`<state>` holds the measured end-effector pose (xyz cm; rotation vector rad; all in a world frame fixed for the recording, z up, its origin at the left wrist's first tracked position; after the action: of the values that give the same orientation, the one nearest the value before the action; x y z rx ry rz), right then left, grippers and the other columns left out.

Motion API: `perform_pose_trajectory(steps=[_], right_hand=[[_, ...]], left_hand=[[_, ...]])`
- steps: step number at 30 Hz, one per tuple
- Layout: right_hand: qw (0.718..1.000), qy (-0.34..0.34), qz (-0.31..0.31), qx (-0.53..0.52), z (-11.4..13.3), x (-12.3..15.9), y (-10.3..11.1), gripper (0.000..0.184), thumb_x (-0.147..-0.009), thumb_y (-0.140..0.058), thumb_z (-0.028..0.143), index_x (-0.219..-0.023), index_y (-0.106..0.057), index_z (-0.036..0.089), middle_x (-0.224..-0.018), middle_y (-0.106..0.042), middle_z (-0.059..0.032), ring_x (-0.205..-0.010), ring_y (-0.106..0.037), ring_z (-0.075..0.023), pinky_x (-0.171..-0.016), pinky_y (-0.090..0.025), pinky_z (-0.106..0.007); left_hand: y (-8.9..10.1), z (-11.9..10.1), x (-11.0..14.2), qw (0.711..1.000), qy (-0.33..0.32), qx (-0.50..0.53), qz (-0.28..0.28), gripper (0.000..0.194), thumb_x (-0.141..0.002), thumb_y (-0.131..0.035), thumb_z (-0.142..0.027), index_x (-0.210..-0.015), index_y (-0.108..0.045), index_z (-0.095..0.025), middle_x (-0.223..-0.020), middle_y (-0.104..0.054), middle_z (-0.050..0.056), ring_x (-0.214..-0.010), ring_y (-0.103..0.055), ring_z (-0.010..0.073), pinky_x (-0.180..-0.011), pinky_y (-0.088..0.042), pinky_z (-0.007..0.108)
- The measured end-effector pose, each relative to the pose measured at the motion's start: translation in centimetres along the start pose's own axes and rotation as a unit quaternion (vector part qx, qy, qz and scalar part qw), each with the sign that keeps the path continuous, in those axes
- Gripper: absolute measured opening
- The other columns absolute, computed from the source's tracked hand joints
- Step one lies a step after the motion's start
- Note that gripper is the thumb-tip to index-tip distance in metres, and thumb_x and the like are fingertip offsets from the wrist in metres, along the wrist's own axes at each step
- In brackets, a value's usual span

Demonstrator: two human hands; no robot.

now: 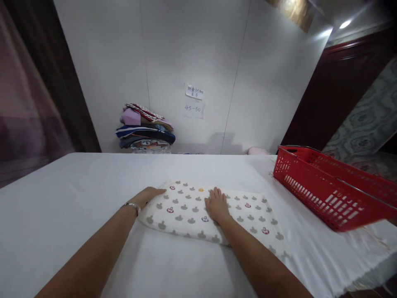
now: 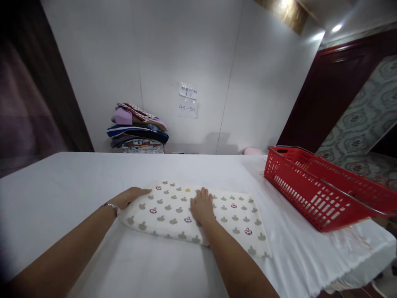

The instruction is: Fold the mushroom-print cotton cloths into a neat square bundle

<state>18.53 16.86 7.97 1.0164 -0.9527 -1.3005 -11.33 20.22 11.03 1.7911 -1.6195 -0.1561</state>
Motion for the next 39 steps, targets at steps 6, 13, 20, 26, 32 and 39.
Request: perform_pose_trajectory(steps=[6,13,20,26,32,39], right_hand=[[0.999,-0.014,0.031,-0.01,0.4,0.0,0.5,0.055,-0.091,-0.03,0.038,-0.139,-0.032,0.011,-0.151,-0.017,-0.0133,-0.138,-0.012,-0.0258,-0.109,-0.011,-0.045],[1.0,0.023,-0.008,-0.013,1.3,1.7,-0.1,0.054,-0.092,-0.029,0.033,-0.139,-0.03,0.007,-0.149,-0.021,-0.0149,-0.138,-0.011,-0.0262,-0.109,-0.006,-0.046],[0.957,-0.034,0.003,-0.287,1.3,1.1,1.7,0.05,-0.09,-0.038,0.03,-0.137,-0.035,0.015,-0.149,-0.025,-0.0082,-0.137,-0.02,-0.0192,-0.11,-0.017,-0.038],[0.688,-0.064,0.0,-0.723,1.6,2.1,2.5,0.04,-0.083,-0.054,0.031,-0.121,-0.05,0.018,-0.126,-0.055,-0.0078,-0.114,-0.052,-0.017,-0.091,-0.044,-0.03],[0.46,-0.086,0.071,-0.881,-1.3,3.5,4.1,0.016,-0.081,-0.055,0.024,-0.097,-0.055,0.02,-0.088,-0.068,-0.0036,-0.077,-0.064,-0.0145,-0.074,-0.05,-0.029],[0.434,-0.032,0.024,-0.9,-9.3,5.9,7.2,0.038,-0.091,-0.032,0.049,-0.104,-0.055,0.022,-0.084,-0.067,-0.0031,-0.078,-0.063,-0.0193,-0.072,-0.05,-0.035]], left_hand=[[0.1,0.4,-0.1,0.976,0.035,0.121,0.179,0.032,-0.058,-0.072,-0.045,-0.079,-0.068,-0.022,-0.084,-0.071,0.007,-0.085,-0.066,0.029,-0.068,-0.055,0.035],[0.4,-0.8,1.0,0.943,0.034,0.2,0.265,0.034,-0.057,-0.072,-0.044,-0.082,-0.068,-0.021,-0.083,-0.071,0.008,-0.092,-0.064,0.0313,-0.077,-0.054,0.037],[0.6,-4.2,3.4,0.932,0.011,0.197,0.305,0.031,-0.064,-0.061,-0.042,-0.083,-0.068,-0.019,-0.083,-0.071,0.01,-0.094,-0.064,0.0322,-0.08,-0.055,0.041],[-1.8,-10.7,7.4,0.93,-0.1,0.175,0.308,0.032,-0.063,-0.067,-0.041,-0.085,-0.063,-0.017,-0.08,-0.069,0.009,-0.082,-0.066,0.0292,-0.073,-0.055,0.039],[-8.8,-18.6,12.1,0.933,-0.234,0.13,0.239,0.03,-0.063,-0.065,-0.027,-0.089,-0.055,-0.015,-0.064,-0.06,0.001,-0.055,-0.059,0.0154,-0.049,-0.046,0.023],[-20.8,-23.3,15.3,0.954,-0.238,-0.008,0.181,0.047,-0.065,-0.063,-0.024,-0.108,-0.048,-0.014,-0.076,-0.063,0.003,-0.061,-0.06,0.0143,-0.048,-0.043,0.02]])
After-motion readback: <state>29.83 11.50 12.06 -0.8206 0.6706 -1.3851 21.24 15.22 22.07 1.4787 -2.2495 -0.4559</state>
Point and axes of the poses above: each hand's wrist, its own x-axis away from the middle knuckle, its own y-axis out of the back of the hand, z = x × y, the point moved 2 cm from there along -x, towards the middle knuckle
